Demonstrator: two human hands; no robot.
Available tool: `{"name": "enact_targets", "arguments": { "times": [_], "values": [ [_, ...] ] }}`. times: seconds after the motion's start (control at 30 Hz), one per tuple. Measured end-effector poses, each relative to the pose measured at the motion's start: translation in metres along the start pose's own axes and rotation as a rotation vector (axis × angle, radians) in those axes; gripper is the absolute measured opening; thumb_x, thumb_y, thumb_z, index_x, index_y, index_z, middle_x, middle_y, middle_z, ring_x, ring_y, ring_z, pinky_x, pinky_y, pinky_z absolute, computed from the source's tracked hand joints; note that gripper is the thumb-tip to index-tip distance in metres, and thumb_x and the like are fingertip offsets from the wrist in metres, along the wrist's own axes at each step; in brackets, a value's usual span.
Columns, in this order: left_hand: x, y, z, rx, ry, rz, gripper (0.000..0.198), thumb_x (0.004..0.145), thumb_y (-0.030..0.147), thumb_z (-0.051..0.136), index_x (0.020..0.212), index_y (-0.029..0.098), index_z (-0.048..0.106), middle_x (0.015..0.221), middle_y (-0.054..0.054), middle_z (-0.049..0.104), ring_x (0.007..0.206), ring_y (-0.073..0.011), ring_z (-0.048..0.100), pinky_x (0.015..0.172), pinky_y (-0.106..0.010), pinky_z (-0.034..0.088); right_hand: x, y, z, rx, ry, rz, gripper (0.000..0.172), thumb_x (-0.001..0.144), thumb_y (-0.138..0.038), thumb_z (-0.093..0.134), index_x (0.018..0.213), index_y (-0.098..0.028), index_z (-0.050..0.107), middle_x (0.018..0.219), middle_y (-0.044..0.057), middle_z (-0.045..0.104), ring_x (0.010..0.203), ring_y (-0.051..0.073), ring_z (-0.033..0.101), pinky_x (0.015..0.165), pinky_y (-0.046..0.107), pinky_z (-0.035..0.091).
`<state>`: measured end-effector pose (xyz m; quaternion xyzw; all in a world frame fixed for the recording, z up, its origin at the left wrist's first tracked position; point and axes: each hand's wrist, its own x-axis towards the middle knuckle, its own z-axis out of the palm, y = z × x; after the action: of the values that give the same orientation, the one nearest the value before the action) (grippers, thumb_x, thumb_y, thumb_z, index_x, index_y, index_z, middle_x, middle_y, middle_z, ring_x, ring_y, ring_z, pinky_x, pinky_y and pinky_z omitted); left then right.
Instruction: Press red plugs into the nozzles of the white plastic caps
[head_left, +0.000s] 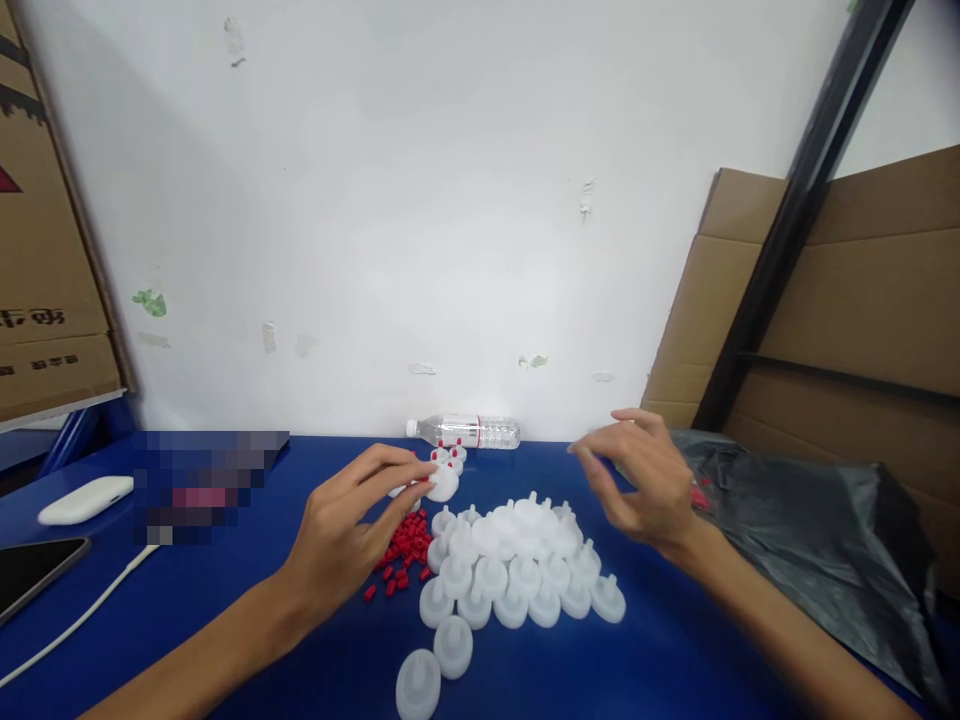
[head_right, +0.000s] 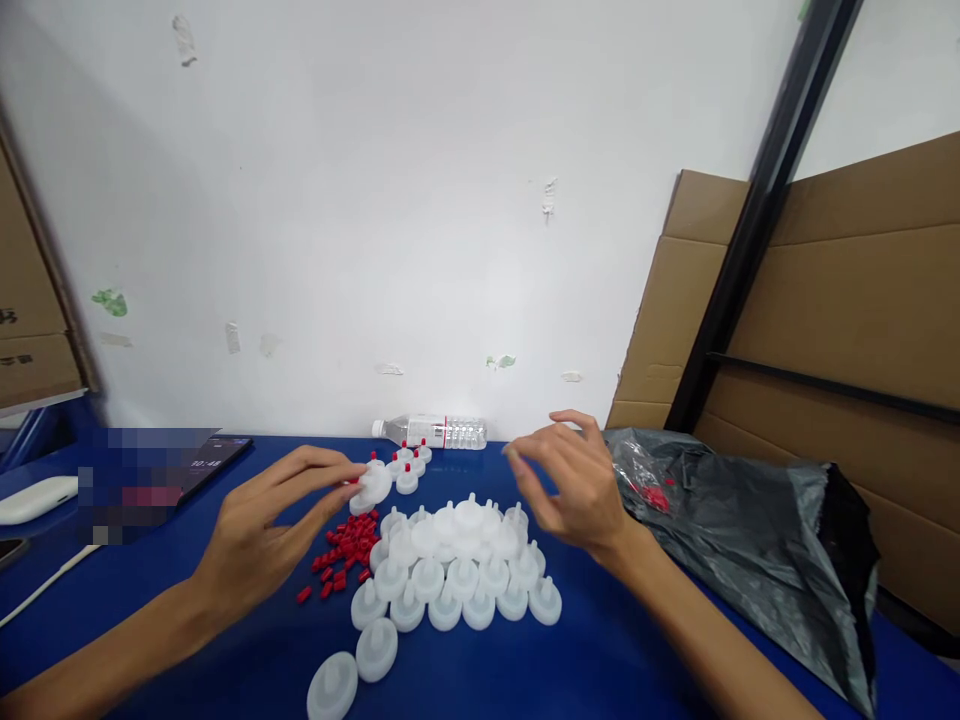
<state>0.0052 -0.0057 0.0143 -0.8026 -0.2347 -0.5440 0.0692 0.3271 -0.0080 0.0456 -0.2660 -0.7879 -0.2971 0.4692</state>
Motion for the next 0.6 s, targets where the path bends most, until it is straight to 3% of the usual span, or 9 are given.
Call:
{"name": "enact_targets", "arguments": {
  "times": [0.07, 0.13, 0.23, 0.4, 0.6],
  "values": [
    [0.002, 0.009, -0.002, -0.022, 0.024, 0.085, 0.015, 0.096, 0.011, 0.066, 0.107, 0.021, 0.07, 0.098, 0.0, 0.071, 0.089, -0.011, 0.068, 0.081, -0.021, 0.057, 0.008, -0.021, -0.002, 0.015, -0.069, -0.098, 0.017, 0.095, -0.019, 0.065, 0.112, -0.018, 0.066, 0.092, 0.004, 0.078, 0.078, 0.018, 0.07, 0.101, 0.045, 0.042],
    [0.003, 0.02, -0.002, -0.052, 0.019, 0.133, 0.013, 0.096, 0.012, 0.067, 0.107, 0.019, 0.069, 0.095, -0.001, 0.072, 0.086, -0.0113, 0.069, 0.078, -0.021, 0.058, 0.014, -0.043, -0.001, 0.06, -0.152, -0.134, 0.037, 0.098, -0.037, 0.064, 0.128, -0.013, 0.061, 0.108, 0.01, 0.077, 0.095, 0.023, 0.072, 0.107, 0.048, 0.037],
    [0.002, 0.034, 0.0, -0.092, -0.016, 0.179, 0.008, 0.098, 0.018, 0.066, 0.106, 0.018, 0.067, 0.091, -0.002, 0.072, 0.08, -0.0129, 0.068, 0.071, -0.025, 0.057, 0.019, -0.068, 0.005, 0.138, -0.211, -0.167, 0.061, 0.097, -0.059, 0.061, 0.133, -0.009, 0.058, 0.115, 0.012, 0.076, 0.102, 0.023, 0.071, 0.11, 0.046, 0.034],
    [-0.002, 0.039, 0.001, 0.025, -0.106, 0.318, 0.005, 0.102, 0.021, 0.061, 0.104, 0.016, 0.062, 0.078, -0.001, 0.066, 0.068, -0.0142, 0.06, 0.063, -0.031, 0.043, 0.017, -0.086, 0.009, 0.221, -0.148, -0.156, 0.033, 0.101, -0.039, 0.063, 0.118, -0.01, 0.064, 0.098, 0.006, 0.079, 0.088, 0.016, 0.073, 0.108, 0.039, 0.035],
    [-0.001, 0.033, 0.005, 0.236, -0.203, 0.364, 0.023, 0.107, 0.023, 0.048, 0.085, 0.018, 0.055, 0.072, -0.001, 0.057, 0.065, -0.0169, 0.046, 0.063, -0.034, 0.033, 0.016, -0.09, 0.012, 0.225, -0.13, -0.18, 0.024, 0.101, -0.032, 0.065, 0.113, -0.011, 0.067, 0.101, 0.005, 0.08, 0.083, 0.013, 0.073, 0.107, 0.035, 0.041]
  ]
}}
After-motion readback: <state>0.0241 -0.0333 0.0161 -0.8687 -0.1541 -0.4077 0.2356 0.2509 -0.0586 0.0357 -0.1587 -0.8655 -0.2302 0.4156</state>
